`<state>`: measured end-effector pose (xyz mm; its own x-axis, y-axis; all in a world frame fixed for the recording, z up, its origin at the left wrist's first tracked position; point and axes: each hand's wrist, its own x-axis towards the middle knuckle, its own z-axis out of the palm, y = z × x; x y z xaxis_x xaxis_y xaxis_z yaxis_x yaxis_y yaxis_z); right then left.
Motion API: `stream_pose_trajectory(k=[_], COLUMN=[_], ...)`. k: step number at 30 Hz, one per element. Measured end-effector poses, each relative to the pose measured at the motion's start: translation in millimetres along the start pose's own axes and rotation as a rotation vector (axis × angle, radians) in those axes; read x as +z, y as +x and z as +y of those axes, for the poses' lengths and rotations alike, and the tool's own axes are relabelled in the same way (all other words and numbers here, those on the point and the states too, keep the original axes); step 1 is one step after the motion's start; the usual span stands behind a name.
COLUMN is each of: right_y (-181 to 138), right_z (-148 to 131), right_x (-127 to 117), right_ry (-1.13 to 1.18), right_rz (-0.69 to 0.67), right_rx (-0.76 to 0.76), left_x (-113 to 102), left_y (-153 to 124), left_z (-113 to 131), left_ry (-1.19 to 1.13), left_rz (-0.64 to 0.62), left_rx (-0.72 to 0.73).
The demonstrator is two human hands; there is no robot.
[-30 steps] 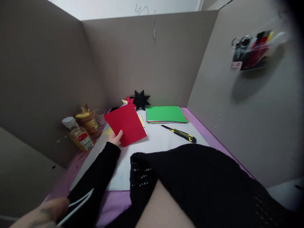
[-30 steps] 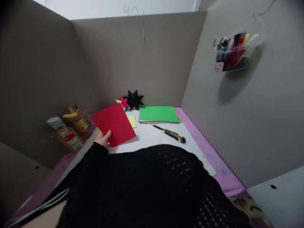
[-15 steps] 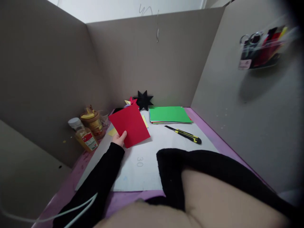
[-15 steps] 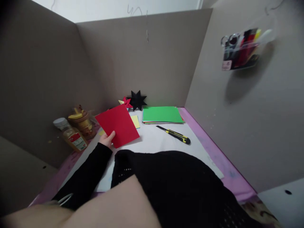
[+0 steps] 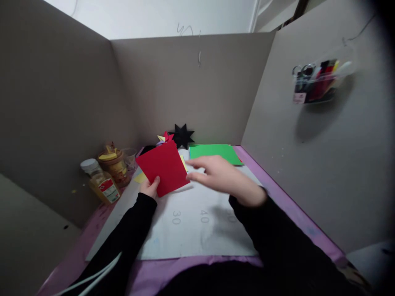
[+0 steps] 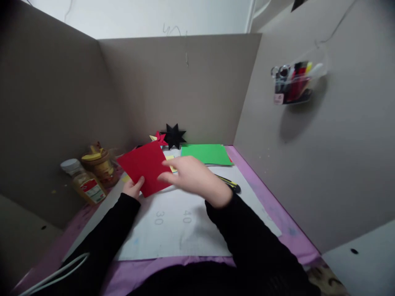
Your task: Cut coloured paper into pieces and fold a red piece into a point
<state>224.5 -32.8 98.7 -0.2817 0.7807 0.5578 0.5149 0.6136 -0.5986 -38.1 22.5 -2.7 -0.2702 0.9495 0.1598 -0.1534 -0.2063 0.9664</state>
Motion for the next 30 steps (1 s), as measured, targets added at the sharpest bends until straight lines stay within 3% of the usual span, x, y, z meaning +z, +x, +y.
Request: stream_pose_trajectory(k=[2, 5, 9, 20, 24, 27, 30], right_y=[9, 11, 3, -11, -11, -6, 1], right_z=[15, 39, 52, 64, 59, 57, 68], right_x=[18, 57, 89, 99, 102, 100, 90], right_ry=[0.125, 0.504, 0.745, 0.763, 0.854, 0.808, 0.643], right_rz=[0.049, 0.062, 0.068, 0.126, 0.092, 0.069, 0.126], right_rx=[0.122, 0.301, 0.225, 0.326, 0.435, 0.448, 0.552], left_x=[1, 2, 3, 12, 11, 6, -7], left_y=[-5, -11, -16, -14, -14, -8, 6], left_z=[6, 13, 12, 4, 3, 4, 4], left_ry=[0.062, 0.173, 0.277, 0.235, 0.125, 0.016, 0.000], left_rz=[-0.005, -0.054, -0.104, -0.308, -0.319, -0.237, -0.006], left_rx=[0.019, 0.060, 0.165, 0.050, -0.099, -0.184, -0.156])
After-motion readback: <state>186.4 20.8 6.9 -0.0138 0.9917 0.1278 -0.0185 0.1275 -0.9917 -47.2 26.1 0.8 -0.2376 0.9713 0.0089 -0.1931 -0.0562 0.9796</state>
